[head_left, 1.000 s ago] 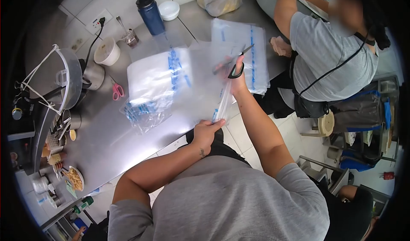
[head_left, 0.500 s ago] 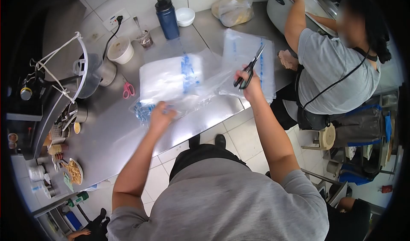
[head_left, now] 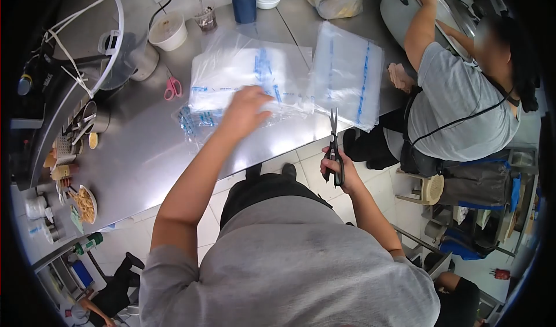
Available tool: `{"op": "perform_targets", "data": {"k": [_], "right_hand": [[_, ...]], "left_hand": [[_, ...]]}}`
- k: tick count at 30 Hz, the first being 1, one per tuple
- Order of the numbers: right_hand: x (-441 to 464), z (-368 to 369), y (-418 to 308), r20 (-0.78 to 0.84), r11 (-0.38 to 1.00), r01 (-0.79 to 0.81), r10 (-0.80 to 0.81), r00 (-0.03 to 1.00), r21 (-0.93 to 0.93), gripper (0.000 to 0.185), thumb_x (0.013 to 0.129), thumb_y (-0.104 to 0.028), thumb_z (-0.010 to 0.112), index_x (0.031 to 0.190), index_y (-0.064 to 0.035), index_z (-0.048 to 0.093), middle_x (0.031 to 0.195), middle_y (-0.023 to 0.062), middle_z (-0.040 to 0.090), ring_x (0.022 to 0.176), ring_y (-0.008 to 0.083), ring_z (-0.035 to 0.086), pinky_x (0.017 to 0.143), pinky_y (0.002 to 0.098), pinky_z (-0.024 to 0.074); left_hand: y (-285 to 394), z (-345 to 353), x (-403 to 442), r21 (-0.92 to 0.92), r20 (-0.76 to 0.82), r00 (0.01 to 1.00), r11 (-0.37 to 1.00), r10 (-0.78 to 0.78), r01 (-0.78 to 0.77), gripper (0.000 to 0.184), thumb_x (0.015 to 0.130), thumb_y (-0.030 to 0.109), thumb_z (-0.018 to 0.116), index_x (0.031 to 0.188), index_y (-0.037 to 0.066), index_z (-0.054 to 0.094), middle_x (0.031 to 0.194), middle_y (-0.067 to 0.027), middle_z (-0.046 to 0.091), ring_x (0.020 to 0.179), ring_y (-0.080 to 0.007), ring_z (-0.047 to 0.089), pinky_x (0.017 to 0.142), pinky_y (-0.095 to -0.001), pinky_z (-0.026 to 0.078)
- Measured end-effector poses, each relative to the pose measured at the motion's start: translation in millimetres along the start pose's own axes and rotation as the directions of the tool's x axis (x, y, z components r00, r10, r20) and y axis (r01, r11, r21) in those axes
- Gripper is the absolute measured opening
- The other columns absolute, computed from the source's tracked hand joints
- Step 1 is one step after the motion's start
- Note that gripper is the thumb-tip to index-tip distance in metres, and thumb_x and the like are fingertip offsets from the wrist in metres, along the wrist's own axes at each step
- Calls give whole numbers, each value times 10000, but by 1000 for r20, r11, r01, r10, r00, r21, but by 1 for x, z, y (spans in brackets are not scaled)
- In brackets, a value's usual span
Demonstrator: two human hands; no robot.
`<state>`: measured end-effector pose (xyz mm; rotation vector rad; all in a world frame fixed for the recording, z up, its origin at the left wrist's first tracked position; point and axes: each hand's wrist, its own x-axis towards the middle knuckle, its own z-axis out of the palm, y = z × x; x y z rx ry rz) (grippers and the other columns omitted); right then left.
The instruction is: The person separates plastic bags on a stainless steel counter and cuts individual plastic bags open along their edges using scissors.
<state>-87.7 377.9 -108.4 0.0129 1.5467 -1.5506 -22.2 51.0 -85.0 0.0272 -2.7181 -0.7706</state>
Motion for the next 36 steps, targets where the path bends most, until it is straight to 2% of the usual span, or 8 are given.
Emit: {"op": "perform_targets", "data": {"k": [2,8,15,21,23,27,32,36], "right_hand": [[-4,4,-3,34,999,5,-3,999,-37,450,812,-163,716,1176,-21,491,776,47,575,710,150,586,637,273,476],[-17,4,-17,97,987,63,-49,994,-151,485,812,-253,729,1178,-24,507,765,27,565,712,146,574,680,265,462],[-17,1,-9,368,984,119,-64,928,-130,1015,700,-836,499,1298,-19,428,936,85,583,939,181,579,874,316,447],[11,20,-17,531,996,33,18,847,-86,995,723,-817,501,1300,-10,424,926,87,584,909,184,587,848,296,451],[21,27,-16,579,998,30,3,815,-47,994,739,-824,464,1314,-15,418,943,86,582,908,187,588,843,302,450],[38,37,-23,581,998,27,-54,812,54,1024,735,-859,378,1338,-32,400,967,79,579,928,189,583,845,323,446],[43,30,-31,512,959,-28,-127,849,283,1007,740,-863,341,1325,-48,422,953,65,573,922,197,577,834,319,422],[41,26,-34,633,990,-26,-70,771,142,996,745,-858,348,1321,-50,432,938,59,567,907,195,571,829,312,420]], "left_hand": [[1,35,18,-35,60,996,998,62,-60,328,742,145,733,1059,96,669,1085,-90,598,1104,-288,513,953,-397,413],[-24,64,34,-61,91,991,993,-93,99,117,769,147,706,862,77,717,951,-68,639,961,-278,567,835,-375,469],[-11,61,36,-110,93,956,952,-277,286,193,856,205,630,858,26,702,880,-132,659,832,-304,607,750,-370,484],[-4,55,38,-176,10,960,944,-281,278,205,863,213,630,854,18,696,855,-133,664,751,-319,617,691,-373,485],[-5,59,39,-177,3,966,950,-260,256,210,870,239,612,839,55,708,846,-95,666,812,-295,604,765,-408,442],[2,57,39,-59,-56,988,988,-144,141,208,867,235,629,829,45,705,860,-80,684,819,-286,617,788,-400,441],[3,55,32,-52,-69,976,977,-209,205,194,880,241,613,855,73,708,852,-75,685,867,-268,602,871,-409,372],[3,54,32,-28,-43,962,963,-268,267,191,885,238,604,873,77,707,847,-68,684,884,-254,598,873,-402,364]]}}
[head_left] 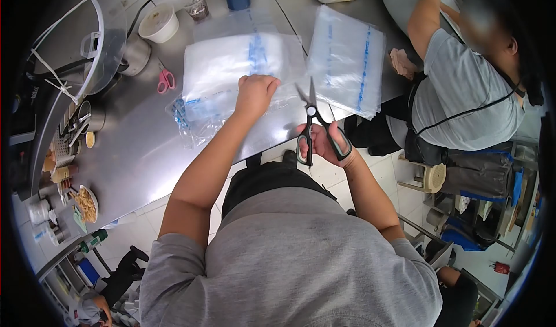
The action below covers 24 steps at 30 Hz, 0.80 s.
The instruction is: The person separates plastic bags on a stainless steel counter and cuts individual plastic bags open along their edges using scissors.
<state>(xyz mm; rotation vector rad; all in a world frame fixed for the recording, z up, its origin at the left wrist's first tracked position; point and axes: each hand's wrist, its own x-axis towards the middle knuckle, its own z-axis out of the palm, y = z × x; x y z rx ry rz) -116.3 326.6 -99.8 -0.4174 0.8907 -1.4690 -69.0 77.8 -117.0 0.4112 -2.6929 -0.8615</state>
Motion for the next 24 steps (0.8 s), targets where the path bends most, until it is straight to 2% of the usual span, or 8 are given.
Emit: {"op": "perform_targets", "data": {"k": [6,9,12,14,15,18,21,24], "right_hand": [[9,0,2,-94,995,25,-16,995,101,962,762,-844,346,1310,-59,446,924,48,567,897,190,570,833,317,422],[9,-5,6,-148,976,86,-57,987,200,910,797,-811,346,1298,-59,455,922,48,571,894,192,571,845,325,426],[4,-6,9,-168,994,73,-58,984,84,904,801,-802,357,1297,-53,454,921,50,574,900,187,570,854,328,427],[2,-1,7,-198,997,77,-75,977,4,880,807,-795,368,1283,-61,465,915,47,575,888,175,565,833,317,421],[2,0,7,-205,997,77,-80,975,-26,877,804,-796,371,1281,-68,471,912,42,574,879,172,562,824,315,418],[1,1,8,-208,995,74,-86,974,-67,869,800,-800,374,1272,-78,481,907,35,572,869,165,556,807,304,407],[-1,0,10,-215,992,68,-90,973,-104,838,819,-786,365,1265,-85,472,903,40,574,866,164,560,798,295,407],[-4,1,13,-233,992,71,-95,968,-108,824,831,-778,353,1262,-85,466,887,39,573,852,163,561,794,292,408]], "left_hand": [[7,0,-4,54,-117,984,990,138,-132,151,863,217,627,921,98,701,817,-65,673,856,-260,595,874,-399,358],[27,-8,-20,207,-376,904,969,204,-132,188,813,222,674,962,108,677,939,-88,643,907,-277,558,922,-427,348],[23,13,-51,-63,-276,949,983,150,-174,380,807,296,714,1120,95,635,1138,-110,573,940,-270,542,870,-381,392],[33,38,-62,-656,208,926,658,-315,371,433,823,345,710,1134,58,616,1181,-115,535,985,-244,520,866,-366,406],[43,44,-62,-724,513,773,295,-372,623,463,830,369,707,1140,40,607,1202,-118,516,1008,-231,509,864,-359,413],[50,48,-43,-505,850,497,-538,-174,676,521,812,435,726,1072,-2,613,1131,-90,563,1073,-212,514,927,-365,397],[57,62,-19,-569,799,555,-593,-232,570,465,800,429,733,1035,43,625,1004,-45,609,1016,-173,540,898,-354,399],[59,73,-10,-652,758,536,-456,-371,606,367,812,368,732,1012,75,636,926,-12,628,952,-139,555,857,-332,394]]}}
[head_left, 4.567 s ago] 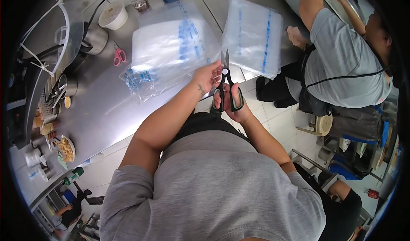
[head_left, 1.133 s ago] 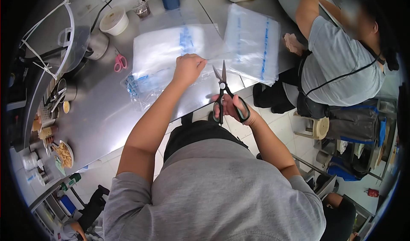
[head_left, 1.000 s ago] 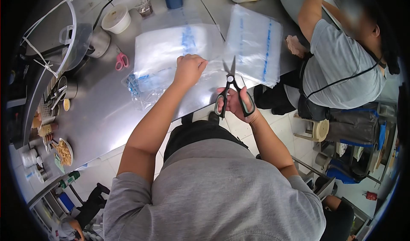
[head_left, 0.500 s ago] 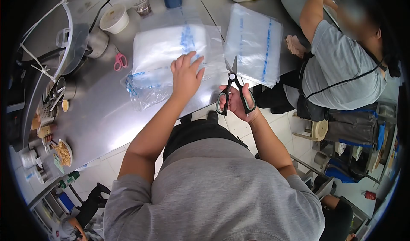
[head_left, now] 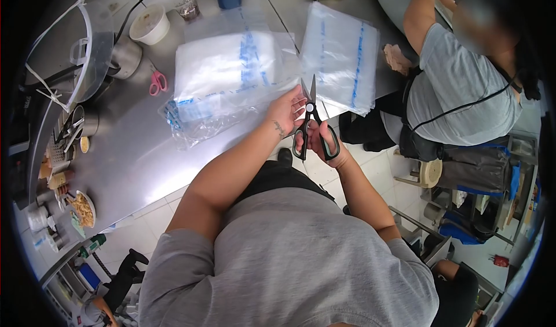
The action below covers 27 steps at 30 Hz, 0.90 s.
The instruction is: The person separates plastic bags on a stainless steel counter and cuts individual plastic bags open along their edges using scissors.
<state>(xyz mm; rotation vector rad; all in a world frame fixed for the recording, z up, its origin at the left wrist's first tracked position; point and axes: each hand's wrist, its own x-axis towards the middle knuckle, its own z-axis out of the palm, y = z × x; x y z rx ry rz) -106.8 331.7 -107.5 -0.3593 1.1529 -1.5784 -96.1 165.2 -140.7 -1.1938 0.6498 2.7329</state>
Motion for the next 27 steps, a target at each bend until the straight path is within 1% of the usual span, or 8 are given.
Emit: {"op": "perform_targets", "data": {"k": [4,10,11,14,17,20,25,27], "right_hand": [[-4,2,6,-72,998,22,-19,997,50,794,847,-741,398,1254,-63,472,853,38,570,811,159,557,771,290,420],[-6,1,25,-265,993,46,-72,962,-105,645,878,-571,560,1209,-20,503,767,32,545,683,136,540,645,264,446],[-6,0,29,-293,995,43,-69,954,-92,613,884,-543,573,1199,-20,511,739,22,534,645,128,530,609,255,443],[-5,0,31,-280,995,48,-71,957,-88,646,885,-606,516,1191,-36,509,774,28,539,694,138,536,662,273,442],[2,2,25,-186,992,108,-95,978,64,696,881,-676,431,1185,-55,503,819,36,540,757,147,537,725,291,428],[5,3,18,-178,996,83,-77,981,27,740,872,-720,369,1189,-63,493,844,43,535,795,158,533,764,303,411],[8,-2,21,-149,997,67,-60,987,46,747,867,-724,376,1197,-64,492,843,34,531,790,161,529,755,291,412],[8,-3,20,-139,998,45,-38,990,44,771,846,-746,377,1206,-71,483,851,36,533,804,170,529,771,302,408]], "left_hand": [[-6,2,1,99,-32,999,994,38,-34,263,822,293,730,974,95,646,927,-5,630,921,-134,553,820,-311,389],[-6,8,-7,214,-88,993,975,82,-61,221,824,264,734,942,88,668,926,-6,638,903,-144,562,815,-312,399],[-6,10,-10,237,-92,991,969,93,-69,219,826,261,732,939,84,669,925,-8,641,893,-145,567,818,-314,399],[-9,6,-11,271,-91,991,960,100,-72,220,829,250,727,940,70,665,924,-16,643,865,-146,579,807,-313,410],[-13,5,-22,271,-62,994,960,86,-66,235,821,243,735,942,57,656,912,-27,632,844,-151,575,775,-308,427],[-12,8,-32,252,-99,994,968,38,-12,289,791,246,765,953,43,639,887,-37,596,833,-160,548,741,-307,441],[-5,12,-38,256,-237,971,966,24,38,338,773,284,774,978,51,638,890,-23,586,882,-153,515,799,-337,409],[-1,6,-32,298,-171,980,953,103,-48,339,775,292,766,987,58,643,891,-13,587,900,-147,506,819,-335,388]]}}
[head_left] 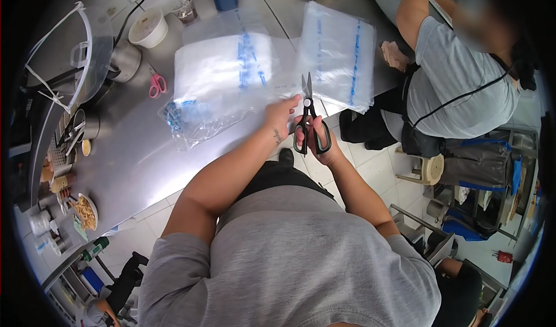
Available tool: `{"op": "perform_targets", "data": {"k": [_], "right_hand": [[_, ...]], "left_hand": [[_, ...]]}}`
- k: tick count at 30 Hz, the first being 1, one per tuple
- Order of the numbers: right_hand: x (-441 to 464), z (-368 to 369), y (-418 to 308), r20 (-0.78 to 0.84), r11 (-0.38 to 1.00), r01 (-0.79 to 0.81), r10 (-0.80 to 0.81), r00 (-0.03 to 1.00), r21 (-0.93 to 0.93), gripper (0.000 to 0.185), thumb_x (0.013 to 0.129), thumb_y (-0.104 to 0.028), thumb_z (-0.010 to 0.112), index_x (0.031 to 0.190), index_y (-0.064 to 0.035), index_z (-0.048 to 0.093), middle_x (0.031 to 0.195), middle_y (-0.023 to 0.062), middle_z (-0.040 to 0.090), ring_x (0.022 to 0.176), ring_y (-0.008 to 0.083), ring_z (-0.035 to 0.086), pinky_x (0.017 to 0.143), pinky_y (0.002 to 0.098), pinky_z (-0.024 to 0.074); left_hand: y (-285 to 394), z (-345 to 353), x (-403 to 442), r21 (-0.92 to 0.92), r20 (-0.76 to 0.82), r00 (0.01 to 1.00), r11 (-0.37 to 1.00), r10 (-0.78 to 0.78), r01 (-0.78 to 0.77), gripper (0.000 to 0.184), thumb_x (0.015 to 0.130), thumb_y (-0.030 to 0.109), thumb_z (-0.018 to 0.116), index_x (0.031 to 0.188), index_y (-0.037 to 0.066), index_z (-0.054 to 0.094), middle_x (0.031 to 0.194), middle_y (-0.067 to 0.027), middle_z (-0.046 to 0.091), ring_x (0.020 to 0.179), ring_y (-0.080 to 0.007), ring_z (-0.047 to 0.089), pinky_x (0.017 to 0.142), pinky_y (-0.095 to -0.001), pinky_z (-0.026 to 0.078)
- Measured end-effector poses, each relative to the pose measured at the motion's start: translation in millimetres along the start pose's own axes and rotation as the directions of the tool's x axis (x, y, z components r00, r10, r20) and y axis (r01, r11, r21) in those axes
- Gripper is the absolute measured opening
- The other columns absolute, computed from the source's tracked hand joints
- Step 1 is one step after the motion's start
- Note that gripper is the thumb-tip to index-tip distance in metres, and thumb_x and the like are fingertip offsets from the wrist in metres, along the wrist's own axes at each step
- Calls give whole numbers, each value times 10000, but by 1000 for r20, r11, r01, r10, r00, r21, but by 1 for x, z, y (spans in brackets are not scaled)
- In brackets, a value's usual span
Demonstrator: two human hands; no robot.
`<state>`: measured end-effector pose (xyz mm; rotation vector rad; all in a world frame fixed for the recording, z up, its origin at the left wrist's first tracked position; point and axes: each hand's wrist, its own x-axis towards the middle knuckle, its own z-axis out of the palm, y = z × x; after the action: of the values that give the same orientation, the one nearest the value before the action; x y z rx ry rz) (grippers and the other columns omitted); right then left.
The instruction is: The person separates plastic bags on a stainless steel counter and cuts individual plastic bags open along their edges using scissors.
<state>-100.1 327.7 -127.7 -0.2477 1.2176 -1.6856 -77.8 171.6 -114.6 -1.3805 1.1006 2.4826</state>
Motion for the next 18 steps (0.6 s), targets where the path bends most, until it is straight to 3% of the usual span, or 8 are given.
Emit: {"op": "perform_targets", "data": {"k": [2,4,7,10,13,14,18], "right_hand": [[-1,3,-5,14,1000,-19,19,1000,-2,817,811,-784,380,1223,-83,462,864,43,537,830,188,531,801,330,402],[-2,9,-8,40,990,-35,30,999,134,848,806,-792,370,1226,-60,454,895,49,542,847,186,539,810,333,404],[2,8,-11,27,980,-37,32,999,197,909,766,-831,361,1221,-47,437,941,60,553,893,197,552,845,355,400],[13,-2,-11,-32,977,29,-22,999,210,917,750,-838,383,1214,-48,411,978,71,549,923,219,561,879,389,415],[17,-10,-13,-164,991,80,-62,985,105,963,749,-849,361,1251,-31,434,1095,82,569,996,215,560,899,387,430],[20,-13,-12,-231,992,115,-101,968,49,1001,774,-836,340,1314,4,397,1203,111,546,1079,228,548,949,386,420],[27,-2,-37,-252,972,214,-231,940,-93,936,853,-775,271,1300,29,444,1211,132,548,1121,241,526,998,350,389]], "left_hand": [[2,-6,8,43,31,998,998,47,-49,334,779,294,757,993,62,649,895,-3,589,905,-140,501,827,-325,371],[6,-9,11,103,52,998,993,47,-52,324,785,290,746,998,64,654,901,6,592,898,-131,500,823,-305,359],[6,-12,10,118,35,999,993,-30,25,304,797,287,740,986,60,663,858,8,607,857,-120,506,795,-290,354],[-2,-21,2,30,343,931,993,-120,117,272,804,275,740,959,62,673,802,2,618,816,-114,509,798,-292,346],[-18,-8,-18,139,187,981,987,47,-74,250,803,266,745,933,63,678,786,-11,632,835,-127,527,849,-313,345],[-21,-4,-24,110,145,989,993,13,-29,230,786,260,761,892,70,684,836,-13,647,878,-129,532,911,-320,322],[-25,1,-47,170,127,991,983,42,-63,205,773,235,778,866,72,698,883,-5,656,938,-112,527,952,-301,290]]}}
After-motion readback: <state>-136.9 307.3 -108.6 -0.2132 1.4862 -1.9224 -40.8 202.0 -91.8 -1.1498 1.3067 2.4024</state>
